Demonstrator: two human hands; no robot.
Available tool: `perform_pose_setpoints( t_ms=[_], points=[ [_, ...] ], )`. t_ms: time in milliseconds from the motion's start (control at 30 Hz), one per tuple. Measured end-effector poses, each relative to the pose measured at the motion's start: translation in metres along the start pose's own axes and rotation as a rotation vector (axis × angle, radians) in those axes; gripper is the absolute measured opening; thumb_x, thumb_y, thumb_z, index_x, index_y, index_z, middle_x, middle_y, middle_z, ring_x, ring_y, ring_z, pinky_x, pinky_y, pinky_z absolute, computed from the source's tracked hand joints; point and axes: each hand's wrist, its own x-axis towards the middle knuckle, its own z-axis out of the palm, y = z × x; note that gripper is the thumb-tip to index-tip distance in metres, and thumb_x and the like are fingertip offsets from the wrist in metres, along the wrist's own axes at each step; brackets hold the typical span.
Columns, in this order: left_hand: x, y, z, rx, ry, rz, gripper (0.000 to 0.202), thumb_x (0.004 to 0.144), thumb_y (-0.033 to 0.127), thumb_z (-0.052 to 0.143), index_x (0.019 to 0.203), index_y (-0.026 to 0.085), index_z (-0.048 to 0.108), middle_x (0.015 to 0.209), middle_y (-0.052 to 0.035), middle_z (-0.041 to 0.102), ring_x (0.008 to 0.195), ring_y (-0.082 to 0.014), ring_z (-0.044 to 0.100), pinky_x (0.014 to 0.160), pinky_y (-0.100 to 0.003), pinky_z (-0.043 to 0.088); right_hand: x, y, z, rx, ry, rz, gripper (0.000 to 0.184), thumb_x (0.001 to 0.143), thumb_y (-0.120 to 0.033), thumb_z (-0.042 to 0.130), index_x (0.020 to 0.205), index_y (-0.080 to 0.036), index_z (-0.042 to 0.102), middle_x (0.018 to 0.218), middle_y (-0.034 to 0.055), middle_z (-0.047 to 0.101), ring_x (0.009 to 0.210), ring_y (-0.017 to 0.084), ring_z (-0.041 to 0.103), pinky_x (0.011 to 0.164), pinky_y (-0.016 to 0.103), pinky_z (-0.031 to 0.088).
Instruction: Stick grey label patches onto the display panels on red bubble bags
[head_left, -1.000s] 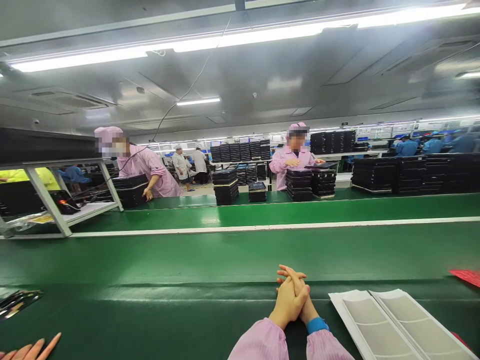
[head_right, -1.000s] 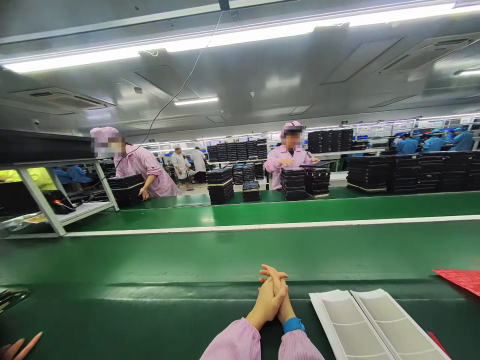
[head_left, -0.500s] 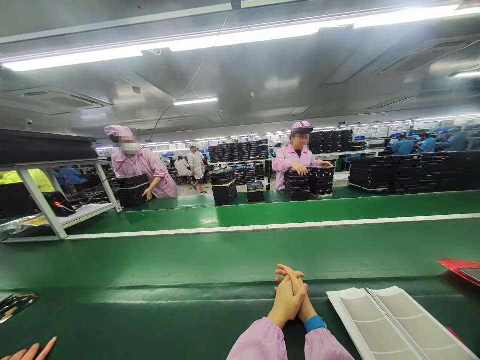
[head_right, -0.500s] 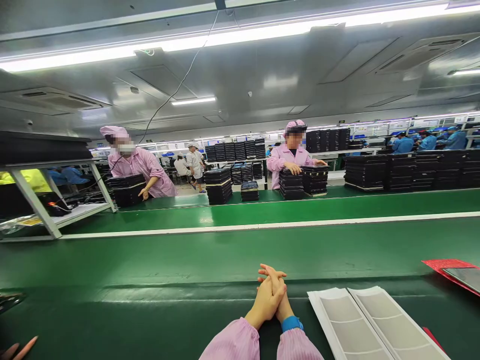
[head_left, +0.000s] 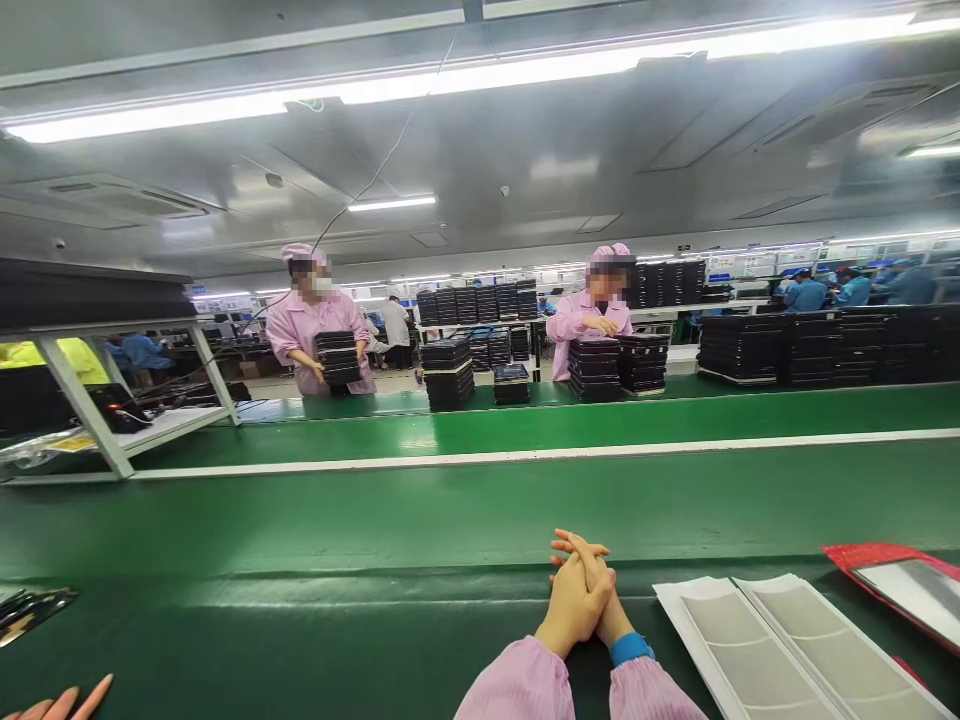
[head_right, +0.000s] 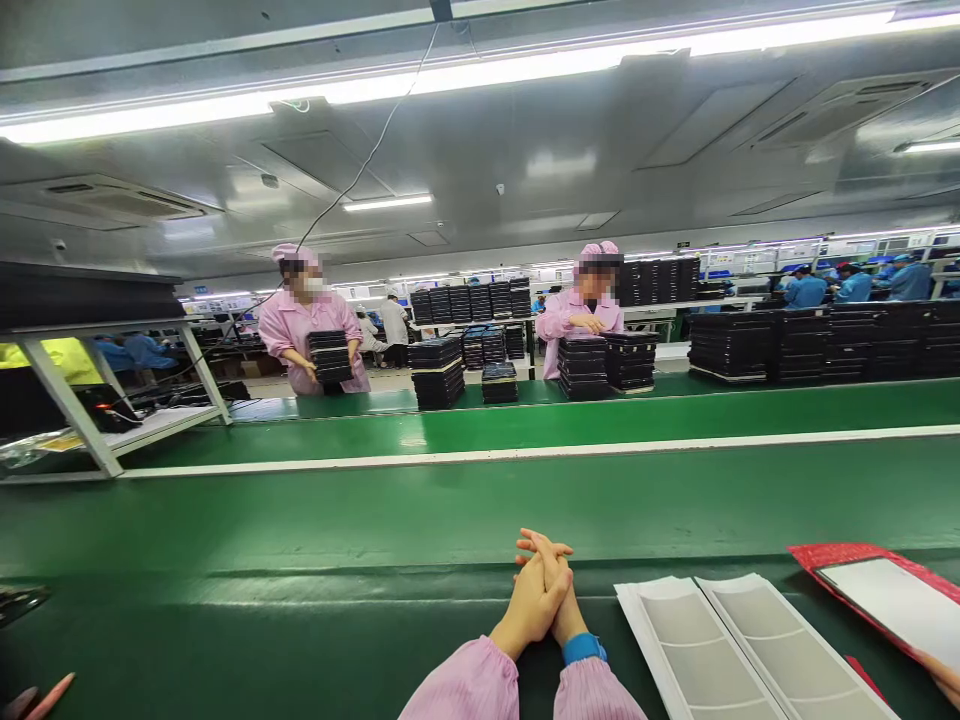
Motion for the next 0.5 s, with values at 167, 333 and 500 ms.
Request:
perform_pose_setpoints(
  t_ms=[167, 333, 500],
  points=[
    [0.000, 0.001, 0.000, -0.003, 0.009, 0.007, 0.041, 0.082, 0.041, 0.040, 0.112, 0.019, 0.054, 0.110, -0.0062, 0.059, 0.100, -0.0210, 0.054, 0.090, -0.034, 0.042, -0.001, -0.001, -0.001, 0.009, -0.031, 0.025, 0.035, 0.068, -0.055, 0.052, 0.095, -0.036, 0.063, 0.114, 0.0068, 0.057, 0.107, 0.029, 0.053, 0.081, 0.043, 0.048],
    [0.000, 0.000, 0.000, -0.008, 0.012, 0.010, 0.039, 0.082, 0.039, 0.040, 0.113, 0.019, 0.054, 0.111, -0.0058, 0.059, 0.101, -0.0200, 0.054, 0.091, -0.033, 0.042, -0.004, -0.005, -0.002, 0.016, -0.063, 0.038, 0.031, 0.069, -0.051, 0.050, 0.096, -0.040, 0.062, 0.119, 0.0079, 0.054, 0.110, 0.028, 0.051, 0.083, 0.044, 0.046],
    [0.000, 0.000, 0.000, -0.013, 0.015, 0.003, 0.038, 0.081, 0.039, 0.042, 0.112, 0.019, 0.055, 0.110, -0.0053, 0.060, 0.101, -0.0202, 0.054, 0.091, -0.032, 0.042, -0.008, -0.012, 0.003, 0.022, -0.040, 0.011, 0.024, 0.066, -0.049, 0.054, 0.086, -0.041, 0.064, 0.109, 0.0083, 0.061, 0.104, 0.030, 0.055, 0.078, 0.046, 0.046]
  ],
)
